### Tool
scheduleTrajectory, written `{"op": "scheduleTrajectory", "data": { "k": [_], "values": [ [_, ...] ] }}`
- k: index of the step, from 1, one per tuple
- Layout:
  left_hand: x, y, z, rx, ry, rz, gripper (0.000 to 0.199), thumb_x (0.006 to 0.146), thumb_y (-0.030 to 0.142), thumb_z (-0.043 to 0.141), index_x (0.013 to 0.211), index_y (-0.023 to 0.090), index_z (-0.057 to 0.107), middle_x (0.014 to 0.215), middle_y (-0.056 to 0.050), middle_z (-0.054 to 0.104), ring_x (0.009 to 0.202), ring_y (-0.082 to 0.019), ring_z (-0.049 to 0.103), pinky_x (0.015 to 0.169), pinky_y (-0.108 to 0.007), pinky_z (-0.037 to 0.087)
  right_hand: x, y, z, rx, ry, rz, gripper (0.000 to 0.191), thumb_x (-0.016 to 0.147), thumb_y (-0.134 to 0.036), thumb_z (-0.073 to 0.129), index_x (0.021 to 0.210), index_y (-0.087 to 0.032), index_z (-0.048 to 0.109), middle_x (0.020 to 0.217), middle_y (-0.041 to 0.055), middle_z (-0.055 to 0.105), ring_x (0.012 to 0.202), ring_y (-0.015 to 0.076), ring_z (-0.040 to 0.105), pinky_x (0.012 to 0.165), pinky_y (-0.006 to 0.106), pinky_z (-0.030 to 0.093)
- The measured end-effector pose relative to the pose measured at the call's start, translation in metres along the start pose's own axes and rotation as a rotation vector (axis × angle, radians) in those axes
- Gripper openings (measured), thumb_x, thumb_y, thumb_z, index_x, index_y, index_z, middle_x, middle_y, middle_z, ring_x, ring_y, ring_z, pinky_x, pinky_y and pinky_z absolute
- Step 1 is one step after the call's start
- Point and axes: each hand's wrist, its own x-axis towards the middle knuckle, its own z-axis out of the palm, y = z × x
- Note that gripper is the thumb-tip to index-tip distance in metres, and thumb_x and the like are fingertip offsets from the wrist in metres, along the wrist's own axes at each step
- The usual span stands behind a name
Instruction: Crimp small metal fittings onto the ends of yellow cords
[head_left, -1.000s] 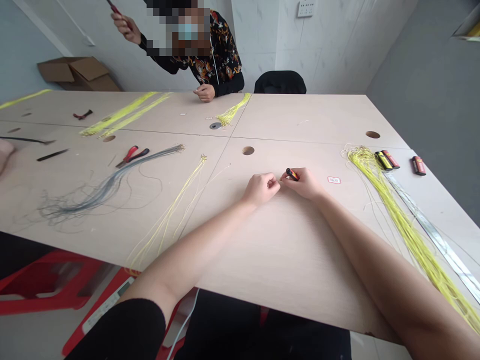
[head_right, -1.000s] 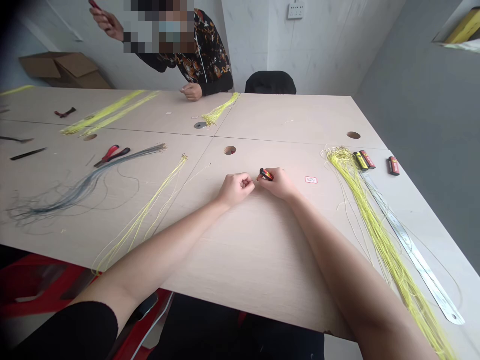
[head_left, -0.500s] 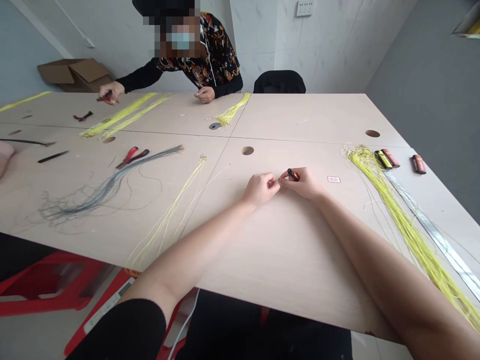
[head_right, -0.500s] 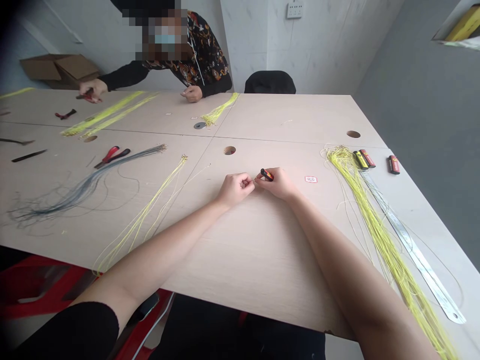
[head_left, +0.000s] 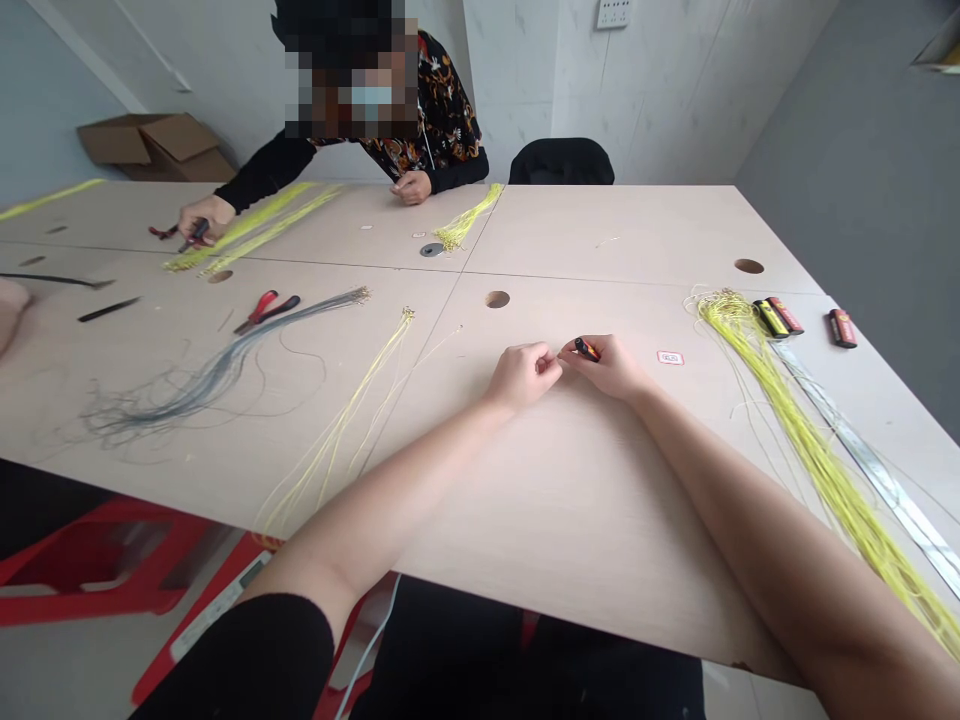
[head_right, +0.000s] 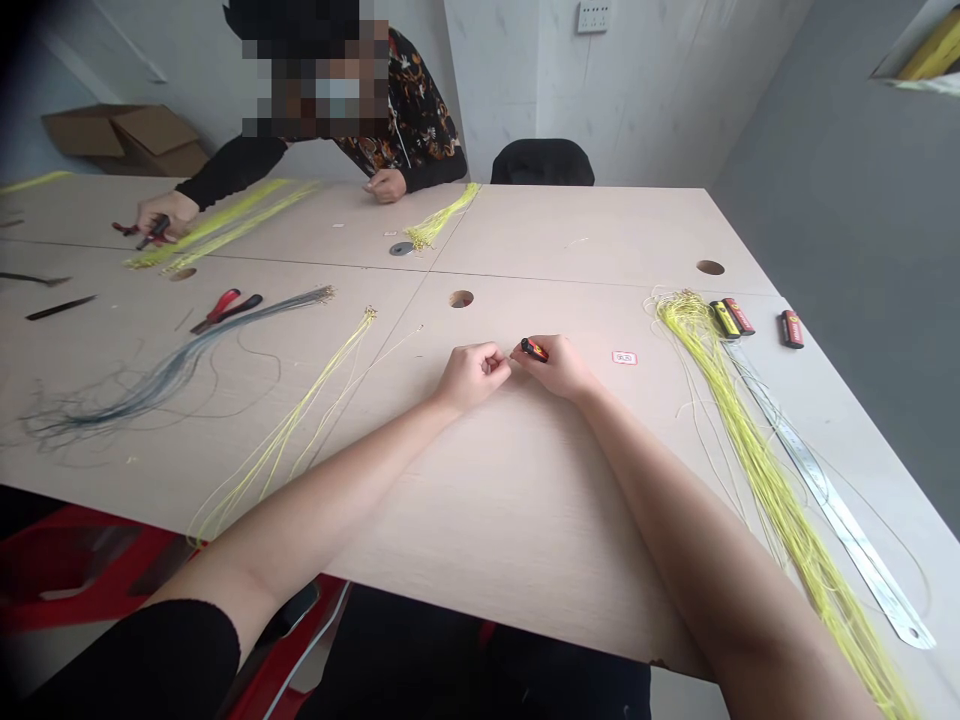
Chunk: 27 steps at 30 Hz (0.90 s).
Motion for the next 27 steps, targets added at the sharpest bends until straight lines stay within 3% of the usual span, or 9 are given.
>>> {"op": "scheduleTrajectory", "data": {
  "k": [27],
  "values": [
    [0.0001, 0.0005, -0.0002, -0.004, -0.017, 0.014, 0.014, 0.068, 0.018, 0.051, 0.056, 0.017, 0.045, 0.051, 0.005, 0.045, 0.051, -0.008, 0.040, 0.054, -0.022, 0.032, -0.0003, -0.0030, 0.0012, 0.095, 0.005, 0.010, 0.014, 0.063, -0.027, 0.051, 0.064, -0.015, 0.058, 0.056, -0.0031, 0.043, 0.056, 0.0089, 0.033, 0.054, 0.024, 0.026]
  ]
}}
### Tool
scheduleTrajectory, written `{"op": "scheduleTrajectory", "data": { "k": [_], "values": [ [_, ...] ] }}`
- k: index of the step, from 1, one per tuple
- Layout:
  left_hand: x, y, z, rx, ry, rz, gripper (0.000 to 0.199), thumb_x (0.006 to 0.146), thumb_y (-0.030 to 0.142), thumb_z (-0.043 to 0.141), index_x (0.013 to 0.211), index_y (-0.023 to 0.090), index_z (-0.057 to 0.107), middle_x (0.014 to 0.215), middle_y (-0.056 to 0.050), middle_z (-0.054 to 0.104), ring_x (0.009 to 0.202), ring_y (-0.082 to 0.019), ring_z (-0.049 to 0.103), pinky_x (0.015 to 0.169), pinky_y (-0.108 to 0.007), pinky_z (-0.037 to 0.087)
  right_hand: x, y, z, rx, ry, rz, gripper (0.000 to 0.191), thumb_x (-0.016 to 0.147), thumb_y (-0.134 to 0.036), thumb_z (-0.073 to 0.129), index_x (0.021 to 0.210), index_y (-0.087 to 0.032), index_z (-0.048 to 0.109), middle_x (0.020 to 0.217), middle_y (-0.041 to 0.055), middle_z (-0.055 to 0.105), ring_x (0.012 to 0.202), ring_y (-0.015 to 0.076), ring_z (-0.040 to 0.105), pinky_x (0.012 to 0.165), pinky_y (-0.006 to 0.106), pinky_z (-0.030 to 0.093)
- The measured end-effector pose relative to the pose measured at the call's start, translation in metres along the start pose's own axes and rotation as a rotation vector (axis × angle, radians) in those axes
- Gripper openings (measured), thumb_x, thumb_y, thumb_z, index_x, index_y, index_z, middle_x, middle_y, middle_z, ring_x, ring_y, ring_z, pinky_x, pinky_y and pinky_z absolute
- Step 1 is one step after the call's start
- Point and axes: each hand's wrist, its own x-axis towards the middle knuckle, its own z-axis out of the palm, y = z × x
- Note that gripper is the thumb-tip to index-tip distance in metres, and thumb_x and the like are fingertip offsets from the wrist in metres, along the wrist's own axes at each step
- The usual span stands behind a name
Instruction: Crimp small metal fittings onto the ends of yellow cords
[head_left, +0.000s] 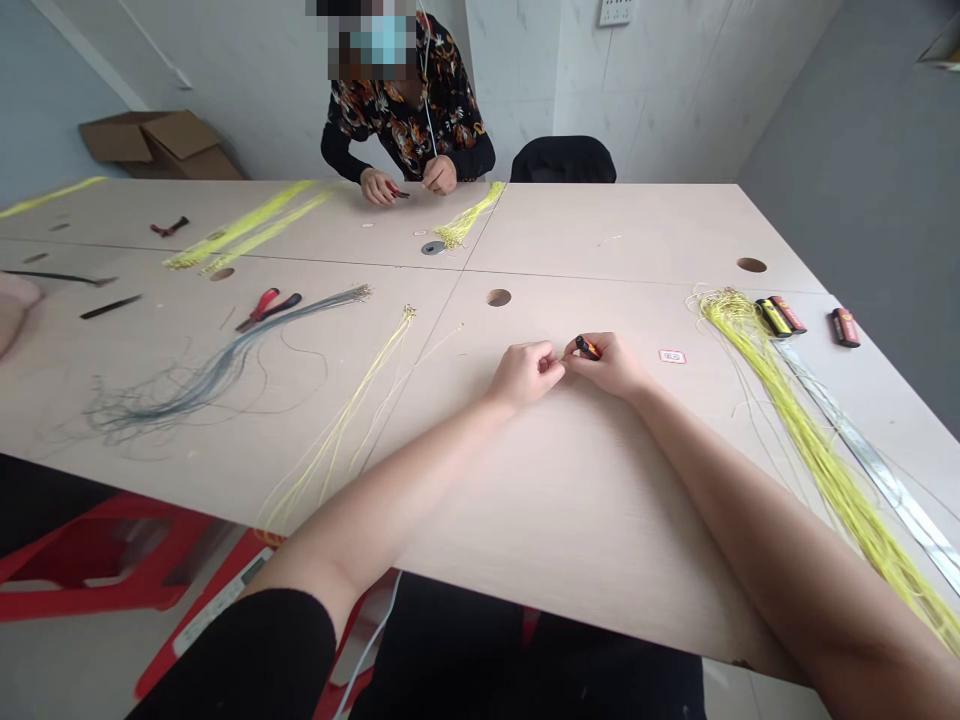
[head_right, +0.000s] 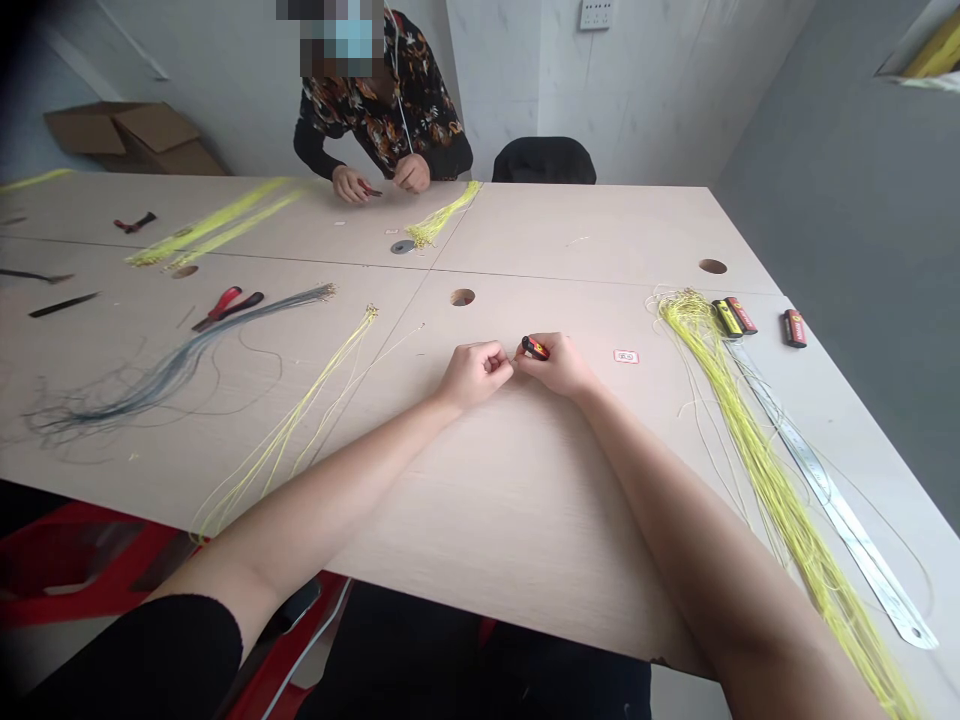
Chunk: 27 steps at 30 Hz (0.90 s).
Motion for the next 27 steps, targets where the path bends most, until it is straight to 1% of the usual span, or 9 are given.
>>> {"op": "scheduleTrajectory", "data": {
  "k": [4, 7, 10, 14, 18, 21, 24, 27],
  "values": [
    [-0.0002, -0.0002, 0.0002, -0.001, -0.001, 0.006, 0.014, 0.068, 0.018, 0.050, 0.055, 0.018, 0.043, 0.049, 0.005, 0.042, 0.050, -0.008, 0.038, 0.053, -0.022, 0.031, 0.0007, 0.0012, -0.0002, -0.020, -0.020, 0.003, 0.013, 0.064, -0.027, 0.051, 0.063, -0.015, 0.057, 0.056, -0.0033, 0.043, 0.057, 0.0091, 0.034, 0.054, 0.024, 0.027],
    [-0.0005, 0.0007, -0.0009, 0.000, 0.003, -0.001, 0.015, 0.068, 0.018, 0.050, 0.055, 0.018, 0.042, 0.048, 0.005, 0.041, 0.049, -0.008, 0.037, 0.053, -0.022, 0.031, 0.0014, 0.0022, -0.0013, -0.051, -0.005, 0.004, 0.013, 0.065, -0.027, 0.050, 0.065, -0.016, 0.057, 0.057, -0.0031, 0.044, 0.057, 0.0094, 0.035, 0.055, 0.025, 0.028],
    [-0.0005, 0.0012, -0.0021, -0.022, 0.019, -0.011, 0.014, 0.069, 0.018, 0.049, 0.056, 0.018, 0.043, 0.049, 0.005, 0.043, 0.049, -0.008, 0.039, 0.054, -0.022, 0.032, 0.0021, 0.0027, -0.0025, -0.063, 0.034, 0.009, 0.014, 0.066, -0.027, 0.050, 0.068, -0.016, 0.058, 0.058, -0.0030, 0.045, 0.056, 0.0097, 0.035, 0.054, 0.025, 0.028],
    [-0.0003, 0.0001, -0.0026, -0.063, 0.031, -0.032, 0.012, 0.070, 0.019, 0.049, 0.058, 0.018, 0.045, 0.051, 0.005, 0.046, 0.048, -0.008, 0.040, 0.054, -0.022, 0.035, 0.0023, 0.0018, -0.0026, -0.057, 0.051, 0.032, 0.016, 0.068, -0.029, 0.050, 0.069, -0.016, 0.059, 0.058, -0.0024, 0.045, 0.056, 0.0101, 0.036, 0.054, 0.025, 0.028],
    [-0.0002, -0.0020, -0.0025, -0.107, 0.040, -0.047, 0.012, 0.071, 0.021, 0.049, 0.059, 0.018, 0.046, 0.051, 0.005, 0.047, 0.048, -0.008, 0.040, 0.052, -0.021, 0.035, 0.0002, 0.0006, -0.0025, -0.037, 0.048, 0.038, 0.020, 0.067, -0.030, 0.053, 0.077, -0.015, 0.063, 0.054, -0.0049, 0.038, 0.053, 0.0089, 0.031, 0.053, 0.025, 0.026],
    [0.0002, -0.0026, -0.0025, -0.133, 0.047, -0.057, 0.014, 0.072, 0.022, 0.050, 0.059, 0.018, 0.046, 0.051, 0.005, 0.048, 0.048, -0.007, 0.040, 0.051, -0.021, 0.034, -0.0020, -0.0003, -0.0031, -0.005, 0.036, 0.052, 0.025, 0.068, -0.035, 0.058, 0.082, -0.015, 0.065, 0.053, -0.0061, 0.032, 0.051, 0.0082, 0.027, 0.051, 0.025, 0.023],
    [0.0004, -0.0021, -0.0024, -0.135, 0.049, -0.057, 0.016, 0.073, 0.024, 0.050, 0.059, 0.018, 0.046, 0.051, 0.005, 0.048, 0.048, -0.007, 0.040, 0.051, -0.021, 0.034, -0.0035, -0.0007, -0.0030, 0.000, 0.036, 0.048, 0.029, 0.068, -0.041, 0.061, 0.081, -0.015, 0.066, 0.053, -0.0060, 0.031, 0.051, 0.0080, 0.025, 0.050, 0.025, 0.021],
    [0.0001, -0.0012, -0.0022, -0.119, 0.031, -0.040, 0.016, 0.073, 0.024, 0.050, 0.059, 0.018, 0.046, 0.050, 0.005, 0.047, 0.047, -0.007, 0.039, 0.051, -0.021, 0.034, -0.0044, 0.0000, -0.0012, -0.019, 0.052, 0.007, 0.030, 0.070, -0.043, 0.060, 0.079, -0.015, 0.066, 0.054, -0.0053, 0.032, 0.052, 0.0081, 0.025, 0.051, 0.026, 0.022]
  ]
}}
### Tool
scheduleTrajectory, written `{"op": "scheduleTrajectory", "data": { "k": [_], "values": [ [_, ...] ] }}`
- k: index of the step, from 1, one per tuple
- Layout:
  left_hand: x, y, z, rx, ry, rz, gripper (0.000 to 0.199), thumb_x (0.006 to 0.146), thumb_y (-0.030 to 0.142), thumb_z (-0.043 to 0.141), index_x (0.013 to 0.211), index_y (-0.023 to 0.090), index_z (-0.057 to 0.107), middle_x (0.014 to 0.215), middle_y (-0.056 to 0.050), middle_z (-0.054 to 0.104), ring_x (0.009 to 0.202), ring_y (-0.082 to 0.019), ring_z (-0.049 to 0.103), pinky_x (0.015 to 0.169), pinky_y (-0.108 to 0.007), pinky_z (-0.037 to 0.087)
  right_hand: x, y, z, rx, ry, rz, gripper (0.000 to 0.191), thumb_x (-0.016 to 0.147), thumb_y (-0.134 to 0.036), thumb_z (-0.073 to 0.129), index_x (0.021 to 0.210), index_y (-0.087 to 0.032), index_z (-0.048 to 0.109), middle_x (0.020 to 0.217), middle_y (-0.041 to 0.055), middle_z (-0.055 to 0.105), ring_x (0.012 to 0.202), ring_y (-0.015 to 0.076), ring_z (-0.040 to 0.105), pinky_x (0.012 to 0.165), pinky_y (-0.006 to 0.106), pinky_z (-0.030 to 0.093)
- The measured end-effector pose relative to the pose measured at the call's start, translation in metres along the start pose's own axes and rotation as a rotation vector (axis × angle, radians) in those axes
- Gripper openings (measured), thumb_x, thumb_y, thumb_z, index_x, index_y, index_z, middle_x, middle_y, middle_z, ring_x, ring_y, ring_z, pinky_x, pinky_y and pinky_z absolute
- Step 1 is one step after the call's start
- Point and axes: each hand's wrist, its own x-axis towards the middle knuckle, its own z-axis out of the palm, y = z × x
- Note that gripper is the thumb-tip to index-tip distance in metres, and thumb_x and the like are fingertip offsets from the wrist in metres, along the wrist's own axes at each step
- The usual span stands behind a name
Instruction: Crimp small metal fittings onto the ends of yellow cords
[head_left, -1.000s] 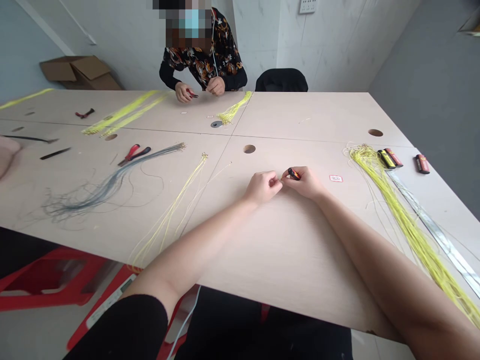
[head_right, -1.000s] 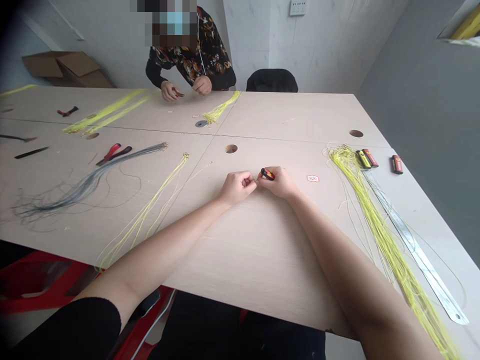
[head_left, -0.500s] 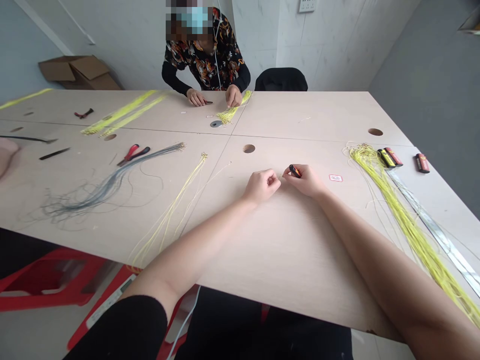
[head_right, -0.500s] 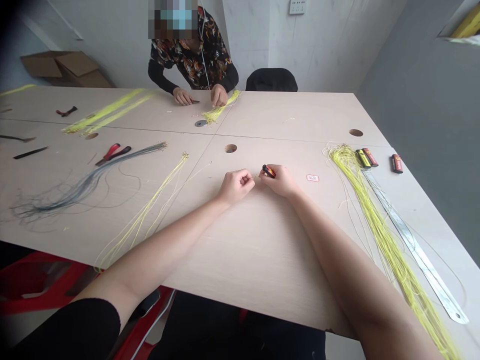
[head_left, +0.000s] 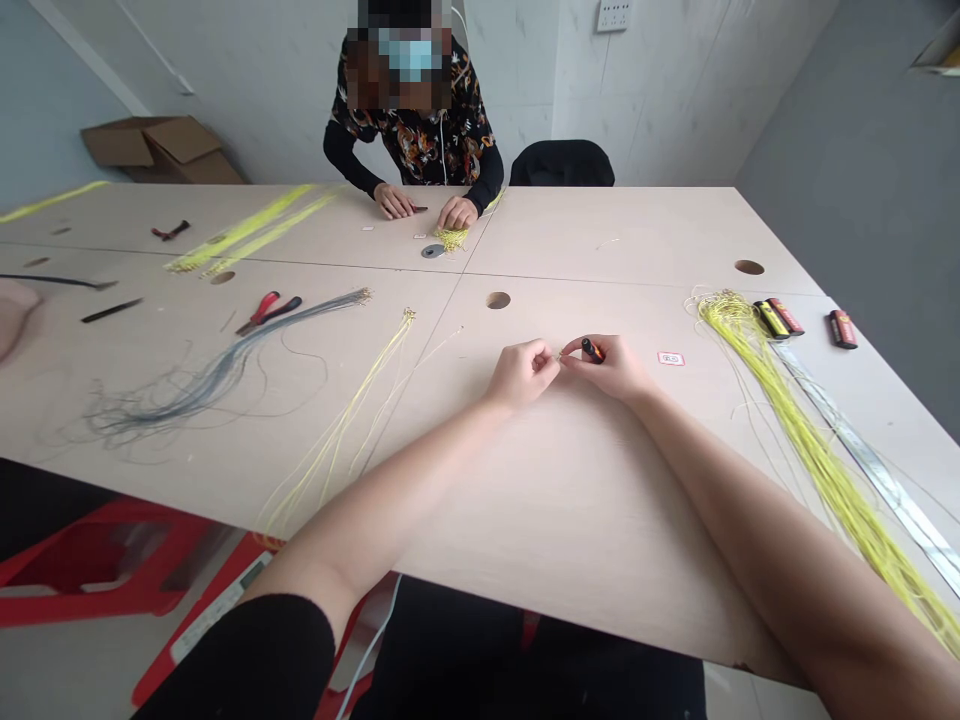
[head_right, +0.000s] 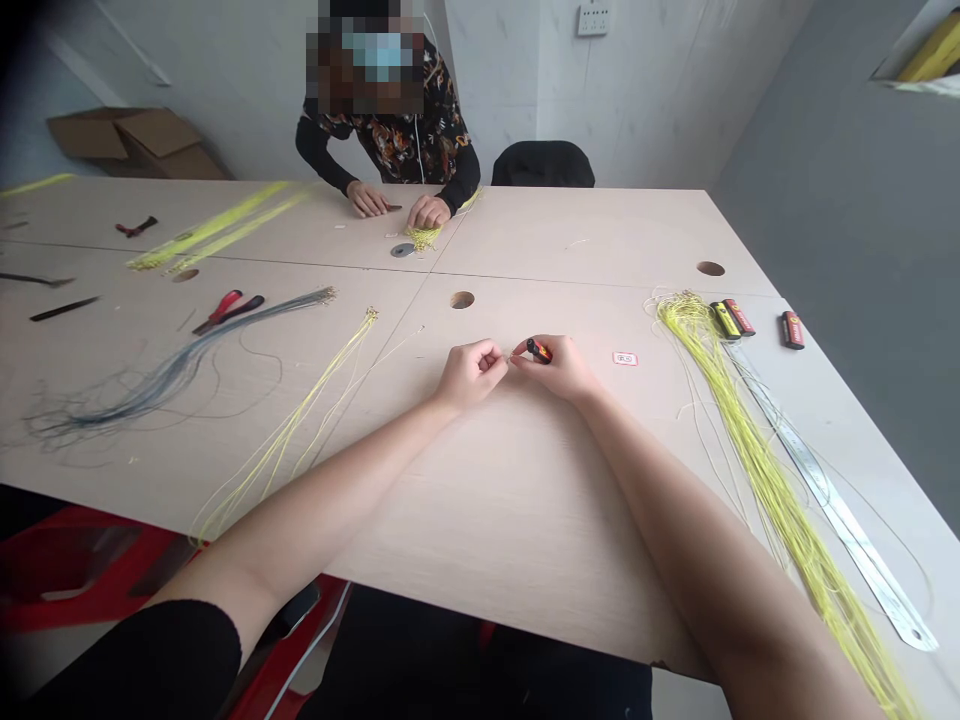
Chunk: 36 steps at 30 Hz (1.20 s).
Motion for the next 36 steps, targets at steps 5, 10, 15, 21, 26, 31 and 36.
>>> {"op": "scheduleTrajectory", "data": {
  "k": [5, 10, 15, 21, 26, 31, 36],
  "values": [
    [-0.0007, 0.0004, 0.0002, 0.018, -0.017, 0.018, 0.015, 0.074, 0.023, 0.051, 0.060, 0.018, 0.047, 0.051, 0.005, 0.048, 0.047, -0.007, 0.040, 0.052, -0.022, 0.034, -0.0002, 0.0019, 0.0034, -0.020, 0.012, -0.037, 0.028, 0.072, -0.042, 0.058, 0.077, -0.015, 0.065, 0.055, -0.0039, 0.036, 0.054, 0.0087, 0.028, 0.052, 0.025, 0.024],
    [-0.0004, -0.0004, 0.0008, 0.029, -0.011, 0.039, 0.016, 0.074, 0.022, 0.050, 0.059, 0.018, 0.046, 0.051, 0.005, 0.047, 0.047, -0.007, 0.040, 0.051, -0.021, 0.034, 0.0010, 0.0023, 0.0033, -0.018, 0.035, -0.039, 0.023, 0.071, -0.035, 0.052, 0.073, -0.015, 0.063, 0.058, -0.0017, 0.043, 0.056, 0.0093, 0.032, 0.053, 0.026, 0.026],
    [-0.0006, -0.0002, 0.0004, 0.021, -0.019, 0.055, 0.016, 0.073, 0.022, 0.051, 0.059, 0.018, 0.046, 0.052, 0.004, 0.048, 0.049, -0.008, 0.041, 0.052, -0.021, 0.035, 0.0017, 0.0032, 0.0033, -0.023, 0.039, -0.068, 0.019, 0.069, -0.031, 0.051, 0.071, -0.015, 0.062, 0.061, 0.0000, 0.050, 0.058, 0.0101, 0.036, 0.055, 0.026, 0.028],
    [-0.0014, 0.0020, -0.0005, 0.063, -0.046, 0.023, 0.015, 0.073, 0.026, 0.051, 0.061, 0.018, 0.051, 0.055, 0.003, 0.053, 0.051, -0.009, 0.045, 0.053, -0.023, 0.034, 0.0016, 0.0019, 0.0023, 0.025, 0.034, -0.077, 0.015, 0.065, -0.027, 0.050, 0.066, -0.015, 0.059, 0.059, -0.0013, 0.049, 0.056, 0.0096, 0.036, 0.055, 0.026, 0.028],
    [-0.0023, 0.0061, -0.0039, 0.130, -0.024, 0.007, 0.019, 0.074, 0.033, 0.051, 0.061, 0.018, 0.047, 0.061, 0.001, 0.057, 0.058, -0.011, 0.051, 0.057, -0.024, 0.038, 0.0026, 0.0030, 0.0021, 0.067, 0.029, -0.092, 0.012, 0.064, -0.026, 0.051, 0.063, -0.016, 0.056, 0.054, -0.0036, 0.043, 0.053, 0.0081, 0.032, 0.053, 0.025, 0.026],
    [-0.0049, 0.0063, -0.0064, 0.127, 0.047, 0.122, 0.008, 0.072, 0.023, 0.048, 0.068, 0.020, 0.042, 0.087, -0.004, 0.065, 0.091, -0.017, 0.061, 0.068, -0.025, 0.046, 0.0032, 0.0044, 0.0024, 0.056, 0.031, -0.093, 0.009, 0.063, -0.025, 0.051, 0.061, -0.016, 0.053, 0.054, -0.0037, 0.043, 0.053, 0.0084, 0.033, 0.053, 0.025, 0.027],
    [-0.0073, 0.0054, -0.0032, 0.126, -0.032, 0.148, 0.029, 0.070, 0.020, 0.052, 0.098, 0.021, 0.045, 0.108, -0.005, 0.064, 0.096, -0.017, 0.062, 0.076, -0.028, 0.050, 0.0028, 0.0035, 0.0028, 0.026, 0.032, -0.074, 0.009, 0.064, -0.025, 0.049, 0.059, -0.018, 0.047, 0.054, -0.0042, 0.040, 0.054, 0.0085, 0.032, 0.053, 0.025, 0.026]
  ]
}}
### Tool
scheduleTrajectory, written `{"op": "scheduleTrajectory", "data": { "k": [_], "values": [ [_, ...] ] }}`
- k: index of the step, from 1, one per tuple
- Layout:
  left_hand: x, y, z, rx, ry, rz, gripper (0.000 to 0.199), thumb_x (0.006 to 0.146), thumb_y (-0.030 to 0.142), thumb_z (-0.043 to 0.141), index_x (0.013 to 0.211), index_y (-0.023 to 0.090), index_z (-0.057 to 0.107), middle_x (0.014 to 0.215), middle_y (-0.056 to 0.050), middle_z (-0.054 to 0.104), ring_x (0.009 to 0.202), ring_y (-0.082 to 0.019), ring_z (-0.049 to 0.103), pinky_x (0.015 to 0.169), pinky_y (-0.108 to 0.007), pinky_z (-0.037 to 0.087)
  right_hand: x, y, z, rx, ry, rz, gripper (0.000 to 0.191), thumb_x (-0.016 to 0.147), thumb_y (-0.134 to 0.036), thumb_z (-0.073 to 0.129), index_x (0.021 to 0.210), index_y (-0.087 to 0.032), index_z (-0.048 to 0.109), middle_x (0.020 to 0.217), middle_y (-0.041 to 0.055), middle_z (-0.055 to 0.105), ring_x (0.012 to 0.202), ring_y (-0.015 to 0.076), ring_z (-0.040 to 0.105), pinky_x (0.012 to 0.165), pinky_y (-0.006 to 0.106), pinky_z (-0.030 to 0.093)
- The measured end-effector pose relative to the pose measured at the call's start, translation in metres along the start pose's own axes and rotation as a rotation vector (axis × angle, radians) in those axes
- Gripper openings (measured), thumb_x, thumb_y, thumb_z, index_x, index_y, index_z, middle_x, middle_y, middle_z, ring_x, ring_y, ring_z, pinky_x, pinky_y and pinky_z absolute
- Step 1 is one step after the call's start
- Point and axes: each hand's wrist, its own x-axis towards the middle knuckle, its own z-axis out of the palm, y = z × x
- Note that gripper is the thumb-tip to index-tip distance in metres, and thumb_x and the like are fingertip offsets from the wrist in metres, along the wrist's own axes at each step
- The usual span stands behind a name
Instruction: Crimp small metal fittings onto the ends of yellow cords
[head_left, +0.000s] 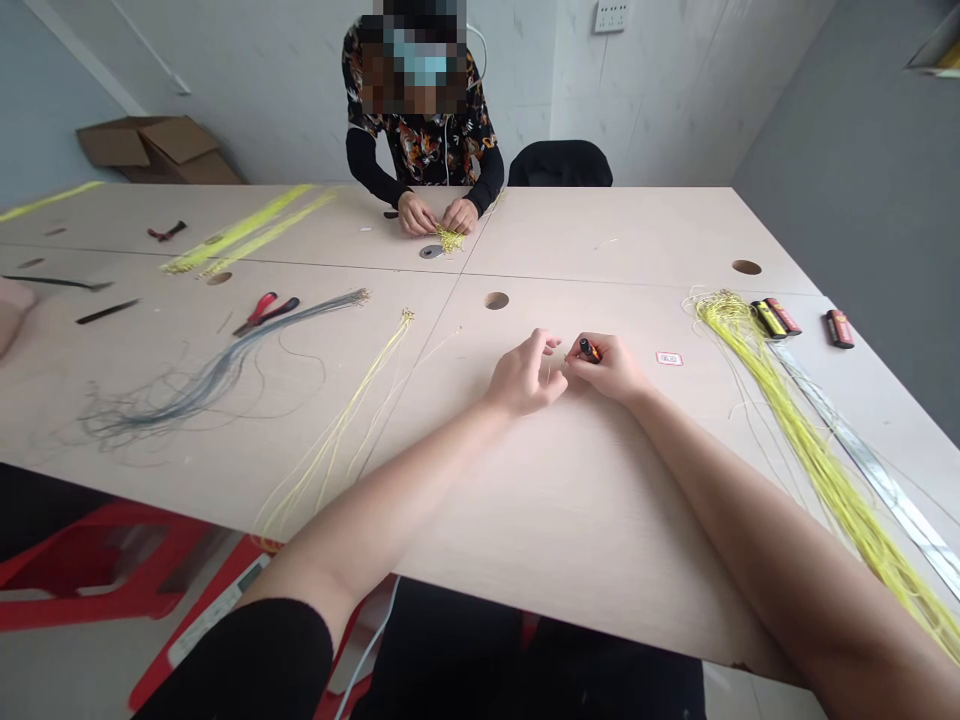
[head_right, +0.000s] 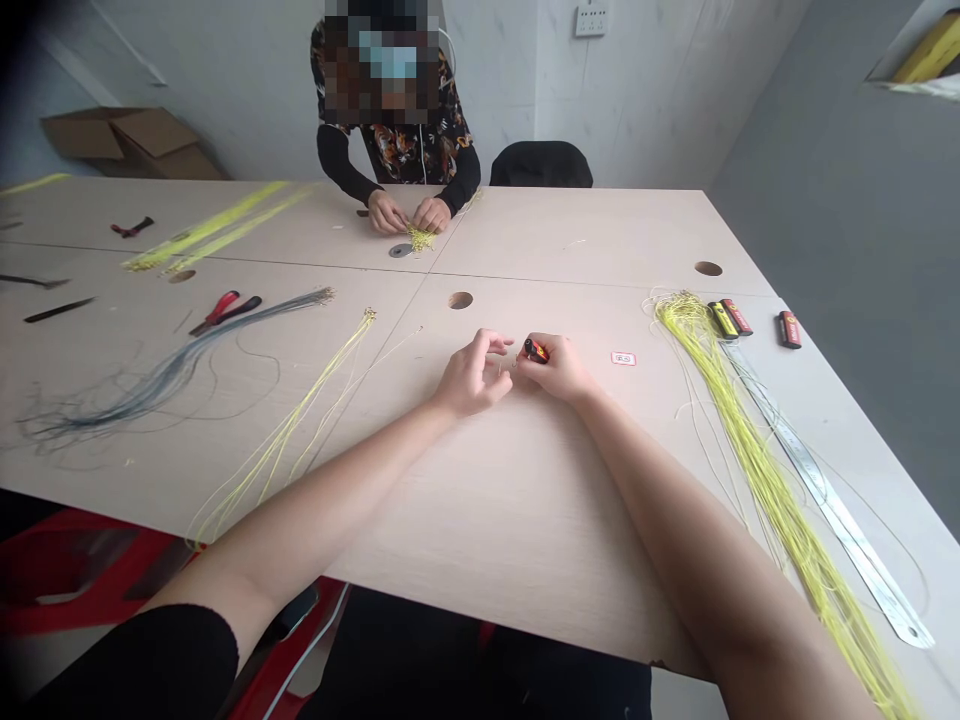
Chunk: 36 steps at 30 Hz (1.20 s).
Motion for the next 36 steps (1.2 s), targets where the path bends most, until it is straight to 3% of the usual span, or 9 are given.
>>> {"op": "scheduleTrajectory", "data": {
  "k": [3, 8, 12, 17, 22, 28, 36],
  "values": [
    [-0.0005, 0.0019, 0.0016, 0.039, -0.059, -0.017, 0.037, 0.070, 0.020, 0.054, 0.106, 0.022, 0.044, 0.105, -0.003, 0.064, 0.079, -0.013, 0.063, 0.067, -0.024, 0.048, -0.0003, 0.0003, 0.0007, -0.012, 0.008, 0.008, 0.011, 0.064, -0.024, 0.049, 0.057, -0.019, 0.042, 0.053, -0.0051, 0.034, 0.054, 0.0083, 0.029, 0.052, 0.025, 0.024],
    [0.0004, 0.0042, 0.0025, 0.147, -0.075, -0.029, 0.021, 0.074, 0.021, 0.055, 0.095, 0.022, 0.050, 0.082, 0.002, 0.065, 0.059, -0.009, 0.056, 0.059, -0.022, 0.042, 0.0005, 0.0008, 0.0014, -0.012, 0.008, 0.004, 0.012, 0.062, -0.024, 0.049, 0.056, -0.019, 0.040, 0.053, -0.0050, 0.034, 0.054, 0.0086, 0.029, 0.052, 0.025, 0.024],
    [0.0019, 0.0031, 0.0038, 0.121, -0.054, -0.042, 0.005, 0.074, 0.020, 0.054, 0.078, 0.020, 0.050, 0.070, 0.002, 0.061, 0.059, -0.010, 0.054, 0.060, -0.022, 0.041, 0.0017, 0.0001, 0.0010, -0.012, 0.006, -0.006, 0.010, 0.061, -0.025, 0.048, 0.056, -0.019, 0.042, 0.055, -0.0037, 0.041, 0.056, 0.0094, 0.034, 0.053, 0.025, 0.026],
    [0.0024, 0.0028, 0.0041, 0.056, 0.006, -0.081, 0.009, 0.072, 0.024, 0.057, 0.074, 0.019, 0.050, 0.077, 0.001, 0.061, 0.057, -0.009, 0.053, 0.059, -0.023, 0.042, 0.0015, -0.0004, 0.0011, -0.016, -0.001, 0.008, 0.010, 0.062, -0.026, 0.048, 0.058, -0.019, 0.043, 0.056, -0.0031, 0.043, 0.057, 0.0099, 0.035, 0.054, 0.025, 0.028],
    [0.0032, 0.0017, 0.0032, 0.058, -0.029, -0.103, 0.004, 0.072, 0.021, 0.056, 0.069, 0.018, 0.054, 0.073, 0.000, 0.064, 0.059, -0.011, 0.056, 0.060, -0.024, 0.044, 0.0013, -0.0009, 0.0022, -0.043, 0.013, 0.023, 0.010, 0.063, -0.026, 0.049, 0.058, -0.019, 0.043, 0.055, -0.0037, 0.040, 0.056, 0.0097, 0.032, 0.054, 0.026, 0.027],
    [0.0041, -0.0046, 0.0052, -0.023, -0.036, -0.082, 0.016, 0.070, 0.009, 0.049, 0.076, 0.016, 0.062, 0.078, -0.002, 0.070, 0.065, -0.012, 0.062, 0.064, -0.023, 0.050, 0.0016, -0.0006, 0.0021, -0.038, 0.005, 0.014, 0.011, 0.064, -0.027, 0.048, 0.058, -0.019, 0.043, 0.054, -0.0042, 0.037, 0.056, 0.0097, 0.031, 0.054, 0.026, 0.026],
    [0.0050, -0.0021, 0.0042, -0.040, -0.038, -0.144, 0.015, 0.069, 0.012, 0.052, 0.075, 0.016, 0.066, 0.079, -0.003, 0.071, 0.067, -0.013, 0.064, 0.066, -0.024, 0.053, 0.0012, -0.0024, 0.0020, -0.050, 0.007, 0.022, 0.012, 0.064, -0.029, 0.048, 0.058, -0.019, 0.041, 0.055, -0.0040, 0.037, 0.056, 0.0099, 0.032, 0.054, 0.026, 0.026]
  ]
}}
